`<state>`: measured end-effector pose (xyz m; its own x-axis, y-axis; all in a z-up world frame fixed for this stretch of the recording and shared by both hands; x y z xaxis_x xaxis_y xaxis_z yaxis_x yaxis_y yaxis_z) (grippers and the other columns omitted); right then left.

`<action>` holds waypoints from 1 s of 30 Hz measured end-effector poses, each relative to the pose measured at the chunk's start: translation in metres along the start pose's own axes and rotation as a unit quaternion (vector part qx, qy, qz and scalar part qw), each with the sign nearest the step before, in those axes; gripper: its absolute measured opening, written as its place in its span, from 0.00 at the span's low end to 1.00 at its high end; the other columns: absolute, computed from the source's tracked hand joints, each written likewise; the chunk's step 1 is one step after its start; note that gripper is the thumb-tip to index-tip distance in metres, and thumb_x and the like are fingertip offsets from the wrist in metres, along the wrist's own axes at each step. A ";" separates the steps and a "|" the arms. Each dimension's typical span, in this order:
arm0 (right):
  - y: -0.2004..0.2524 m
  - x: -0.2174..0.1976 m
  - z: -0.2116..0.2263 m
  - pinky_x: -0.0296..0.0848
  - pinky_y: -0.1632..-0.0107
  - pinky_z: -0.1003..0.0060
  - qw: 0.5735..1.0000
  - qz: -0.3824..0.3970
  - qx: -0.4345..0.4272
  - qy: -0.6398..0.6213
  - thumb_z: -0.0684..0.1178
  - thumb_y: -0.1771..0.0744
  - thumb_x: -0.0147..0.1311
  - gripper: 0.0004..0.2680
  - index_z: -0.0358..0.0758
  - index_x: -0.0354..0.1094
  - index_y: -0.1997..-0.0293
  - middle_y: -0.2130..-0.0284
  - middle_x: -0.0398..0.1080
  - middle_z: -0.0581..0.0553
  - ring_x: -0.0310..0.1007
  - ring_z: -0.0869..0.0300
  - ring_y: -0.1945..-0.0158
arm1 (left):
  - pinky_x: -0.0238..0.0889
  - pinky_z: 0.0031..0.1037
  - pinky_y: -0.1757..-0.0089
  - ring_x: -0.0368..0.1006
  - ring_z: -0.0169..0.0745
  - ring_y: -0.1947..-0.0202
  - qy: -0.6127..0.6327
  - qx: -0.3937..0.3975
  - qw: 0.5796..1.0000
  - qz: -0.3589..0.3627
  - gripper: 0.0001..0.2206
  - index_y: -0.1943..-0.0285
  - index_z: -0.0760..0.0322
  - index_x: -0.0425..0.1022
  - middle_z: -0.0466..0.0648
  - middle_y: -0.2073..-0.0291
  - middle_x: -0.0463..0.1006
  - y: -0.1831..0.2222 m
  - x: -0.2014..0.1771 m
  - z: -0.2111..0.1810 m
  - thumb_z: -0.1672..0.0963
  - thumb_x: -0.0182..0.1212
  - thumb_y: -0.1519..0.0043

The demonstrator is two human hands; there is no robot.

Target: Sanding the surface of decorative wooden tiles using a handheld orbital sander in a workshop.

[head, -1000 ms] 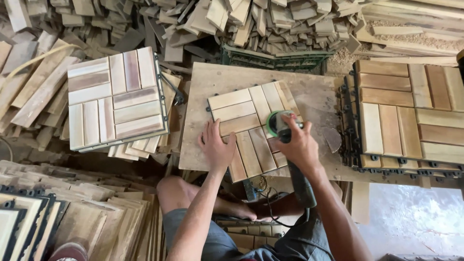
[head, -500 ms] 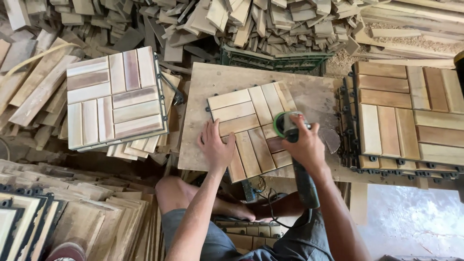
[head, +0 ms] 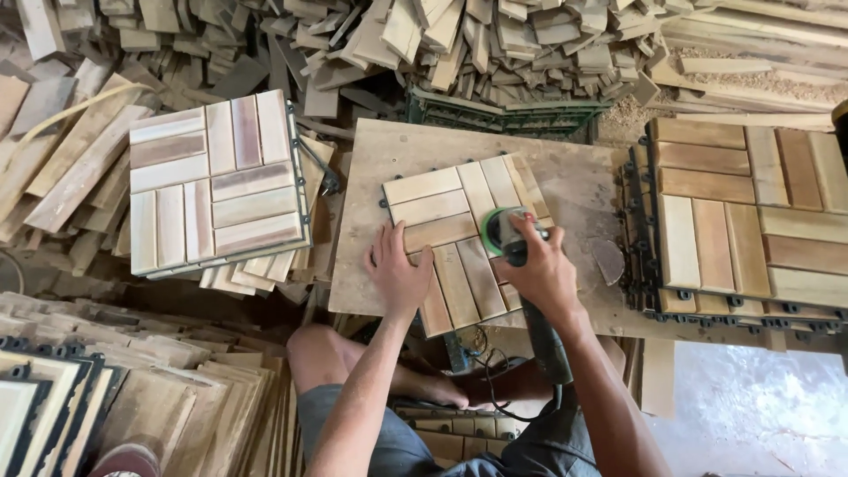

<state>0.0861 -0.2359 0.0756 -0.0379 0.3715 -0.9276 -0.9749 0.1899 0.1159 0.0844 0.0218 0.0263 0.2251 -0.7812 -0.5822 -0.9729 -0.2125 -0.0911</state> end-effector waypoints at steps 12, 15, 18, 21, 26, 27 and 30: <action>-0.011 -0.014 -0.034 0.74 0.47 0.36 0.999 -0.016 0.046 -0.008 0.55 0.42 0.62 0.29 0.68 0.59 0.33 0.43 0.59 0.34 0.74 0.27 0.50 | 0.34 0.54 0.34 0.51 0.60 0.25 -0.029 0.009 0.999 -0.018 0.30 0.27 0.59 0.61 0.62 0.28 0.61 -0.001 0.005 0.005 0.49 0.57 0.39; -0.002 0.000 -0.014 0.75 0.48 0.37 1.000 -0.001 0.026 -0.004 0.54 0.43 0.63 0.29 0.69 0.60 0.33 0.45 0.60 0.35 0.75 0.28 0.51 | 0.31 0.53 0.34 0.49 0.59 0.25 -0.011 0.004 1.000 -0.002 0.29 0.27 0.58 0.60 0.61 0.27 0.59 0.000 0.005 0.006 0.48 0.55 0.37; 0.004 0.013 0.007 0.76 0.51 0.37 1.000 0.002 -0.012 -0.023 0.54 0.42 0.62 0.28 0.68 0.60 0.34 0.45 0.59 0.34 0.75 0.28 0.53 | 0.31 0.54 0.33 0.47 0.58 0.24 -0.018 -0.007 1.000 0.010 0.29 0.26 0.58 0.59 0.60 0.26 0.57 0.000 0.003 0.002 0.48 0.55 0.36; 0.010 0.013 0.016 0.77 0.51 0.39 1.000 0.001 -0.019 -0.019 0.57 0.44 0.62 0.30 0.73 0.58 0.34 0.45 0.59 0.36 0.76 0.29 0.54 | 0.31 0.55 0.33 0.47 0.59 0.24 -0.012 -0.008 1.000 0.009 0.28 0.25 0.59 0.59 0.61 0.27 0.57 0.003 0.000 -0.001 0.49 0.55 0.35; 0.005 0.007 -0.012 0.77 0.52 0.38 1.000 -0.013 -0.004 -0.005 0.56 0.43 0.63 0.29 0.70 0.59 0.34 0.45 0.60 0.35 0.76 0.29 0.55 | 0.32 0.55 0.33 0.47 0.60 0.24 -0.006 -0.005 1.000 0.015 0.28 0.25 0.60 0.59 0.62 0.26 0.57 0.001 0.000 -0.001 0.49 0.55 0.34; 0.004 0.004 -0.020 0.77 0.52 0.38 1.000 -0.020 0.007 0.002 0.56 0.42 0.64 0.29 0.68 0.61 0.34 0.45 0.60 0.34 0.76 0.28 0.55 | 0.32 0.55 0.33 0.47 0.60 0.24 -0.006 -0.005 1.000 0.013 0.28 0.26 0.60 0.59 0.62 0.27 0.57 0.001 -0.001 -0.001 0.49 0.55 0.35; -0.009 -0.010 -0.055 0.75 0.49 0.36 0.998 -0.031 0.045 -0.007 0.56 0.43 0.63 0.29 0.67 0.61 0.34 0.44 0.59 0.32 0.75 0.27 0.51 | 0.34 0.56 0.34 0.52 0.62 0.26 -0.016 0.017 1.000 -0.021 0.28 0.27 0.59 0.61 0.63 0.29 0.61 0.000 0.003 0.003 0.49 0.57 0.37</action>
<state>0.0830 -0.2911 0.0642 0.0255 0.3684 -0.9293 -0.9515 0.2941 0.0905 0.0849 0.0212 0.0219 0.2655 -0.7530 -0.6021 -0.9637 -0.2253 -0.1432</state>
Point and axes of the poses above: each hand's wrist, its own y-axis away from the middle knuckle, its own x-axis out of the palm, z = x × y, the point moved 9 cm from there along -y, towards the middle knuckle
